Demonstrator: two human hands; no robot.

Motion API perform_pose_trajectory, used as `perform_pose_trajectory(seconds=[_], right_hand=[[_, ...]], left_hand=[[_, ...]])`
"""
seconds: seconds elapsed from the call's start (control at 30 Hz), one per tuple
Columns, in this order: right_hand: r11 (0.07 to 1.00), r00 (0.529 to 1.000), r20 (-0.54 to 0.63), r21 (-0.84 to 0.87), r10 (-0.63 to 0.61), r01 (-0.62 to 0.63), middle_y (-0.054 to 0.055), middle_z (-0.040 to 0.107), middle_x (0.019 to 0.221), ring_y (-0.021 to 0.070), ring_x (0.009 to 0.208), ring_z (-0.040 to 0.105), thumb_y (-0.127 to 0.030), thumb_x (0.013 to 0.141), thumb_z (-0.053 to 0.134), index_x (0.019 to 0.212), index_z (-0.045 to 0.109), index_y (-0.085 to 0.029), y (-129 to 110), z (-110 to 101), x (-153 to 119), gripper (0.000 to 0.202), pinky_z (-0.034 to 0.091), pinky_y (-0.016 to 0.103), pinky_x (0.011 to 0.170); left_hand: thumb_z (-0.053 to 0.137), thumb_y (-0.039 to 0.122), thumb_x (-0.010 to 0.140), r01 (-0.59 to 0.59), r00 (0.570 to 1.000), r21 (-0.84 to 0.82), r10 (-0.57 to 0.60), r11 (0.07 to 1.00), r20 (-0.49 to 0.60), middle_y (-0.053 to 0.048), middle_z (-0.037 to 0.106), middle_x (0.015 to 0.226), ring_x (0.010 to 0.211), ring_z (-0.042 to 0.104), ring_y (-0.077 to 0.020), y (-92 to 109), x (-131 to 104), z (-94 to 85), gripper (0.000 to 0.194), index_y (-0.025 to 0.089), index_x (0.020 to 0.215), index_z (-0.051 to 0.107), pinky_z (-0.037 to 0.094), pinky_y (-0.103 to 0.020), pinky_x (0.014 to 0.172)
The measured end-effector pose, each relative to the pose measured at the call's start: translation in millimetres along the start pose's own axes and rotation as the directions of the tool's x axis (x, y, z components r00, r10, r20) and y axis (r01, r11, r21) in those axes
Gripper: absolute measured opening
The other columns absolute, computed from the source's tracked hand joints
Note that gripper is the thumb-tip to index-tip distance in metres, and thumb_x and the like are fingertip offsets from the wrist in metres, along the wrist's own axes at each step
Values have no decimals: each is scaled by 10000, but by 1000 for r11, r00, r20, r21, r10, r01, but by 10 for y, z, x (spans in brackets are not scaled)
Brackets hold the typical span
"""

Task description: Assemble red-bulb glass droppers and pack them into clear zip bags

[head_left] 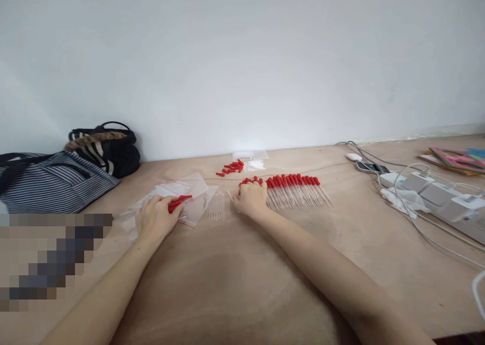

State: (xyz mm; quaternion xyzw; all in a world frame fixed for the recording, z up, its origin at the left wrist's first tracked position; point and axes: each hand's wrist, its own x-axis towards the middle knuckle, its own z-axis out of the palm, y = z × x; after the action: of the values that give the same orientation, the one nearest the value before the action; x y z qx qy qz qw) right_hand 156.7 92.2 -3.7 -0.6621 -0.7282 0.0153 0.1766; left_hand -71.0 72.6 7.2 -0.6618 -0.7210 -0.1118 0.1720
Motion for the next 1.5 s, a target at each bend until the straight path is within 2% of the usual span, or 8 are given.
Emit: perform_pose_trajectory(seconds=[0.2, 0.37, 0.57, 0.7, 0.83, 1.03, 1.27, 1.5], right_hand=[[997, 984, 162, -11, 72, -71, 153, 645, 931, 263, 916, 553, -292, 752, 487, 890, 659, -147, -172, 61, 155, 264, 213, 432, 861], [998, 981, 186, -10, 64, -63, 171, 650, 923, 268, 902, 563, -293, 758, 480, 921, 664, -145, -185, 101, 160, 287, 228, 430, 840], [999, 995, 97, 16, 31, -32, 188, 594, 1042, 284, 1004, 487, -330, 858, 339, 967, 615, -111, -143, -46, 53, 369, 233, 418, 834], [994, 997, -72, 108, -20, 27, 140, 602, 998, 270, 993, 469, -272, 869, 337, 943, 565, -120, 79, -190, -130, 283, 244, 392, 791], [957, 967, -200, 211, -158, 200, 62, 631, 840, 192, 824, 509, -197, 841, 406, 838, 544, -144, 491, -178, -412, 147, 230, 355, 776], [885, 875, -336, 188, -349, 425, 39, 624, 788, 165, 776, 503, -171, 846, 410, 947, 590, -185, 941, -81, -758, 207, 214, 346, 781], [814, 862, -279, 302, -423, 497, 15, 635, 787, 122, 729, 537, -169, 854, 407, 927, 619, -210, 823, -103, -875, 229, 206, 353, 818], [801, 860, -275, 323, -431, 505, 7, 648, 776, 104, 693, 557, -179, 841, 436, 926, 613, -205, 750, -87, -914, 199, 208, 354, 837]], left_hand=[[439, 324, 815, -80, 996, 64, 82, 995, -36, -108, 539, 1173, 1056, 440, -319, 46, 110, 136, 333, 236, 1088, 607, 344, -420, 803], [456, 294, 815, -106, 994, 60, 107, 992, -3, -107, 535, 1175, 1086, 418, -309, 120, 143, 198, 256, 242, 970, 653, 295, -439, 850], [475, 255, 813, -133, 991, 16, 133, 991, -30, -104, 552, 1152, 1074, 424, -310, 130, 148, 224, 180, 201, 855, 641, 271, -456, 873], [454, 231, 809, -236, 964, -168, 209, 957, -164, -99, 591, 1070, 1065, 452, -279, 180, 147, 185, 154, 185, 829, 600, 264, -431, 919], [420, 248, 808, -315, 948, -591, 268, 742, -170, -71, 615, 876, 868, 560, -212, 455, -67, 98, 142, 168, 831, 534, 409, -325, 791], [459, 216, 796, -60, 899, -944, 428, 323, 90, -34, 582, 866, 808, 583, -162, 955, -566, 152, 213, 183, 1006, 469, 463, -285, 724], [522, 180, 750, 93, 876, -985, 458, 148, 152, -38, 591, 884, 886, 571, -165, 1053, -605, 175, 184, 178, 931, 496, 448, -319, 817], [565, 208, 720, 177, 892, -980, 406, 89, 198, -38, 616, 855, 871, 585, -171, 1064, -604, 129, 181, 165, 890, 518, 450, -337, 829]])
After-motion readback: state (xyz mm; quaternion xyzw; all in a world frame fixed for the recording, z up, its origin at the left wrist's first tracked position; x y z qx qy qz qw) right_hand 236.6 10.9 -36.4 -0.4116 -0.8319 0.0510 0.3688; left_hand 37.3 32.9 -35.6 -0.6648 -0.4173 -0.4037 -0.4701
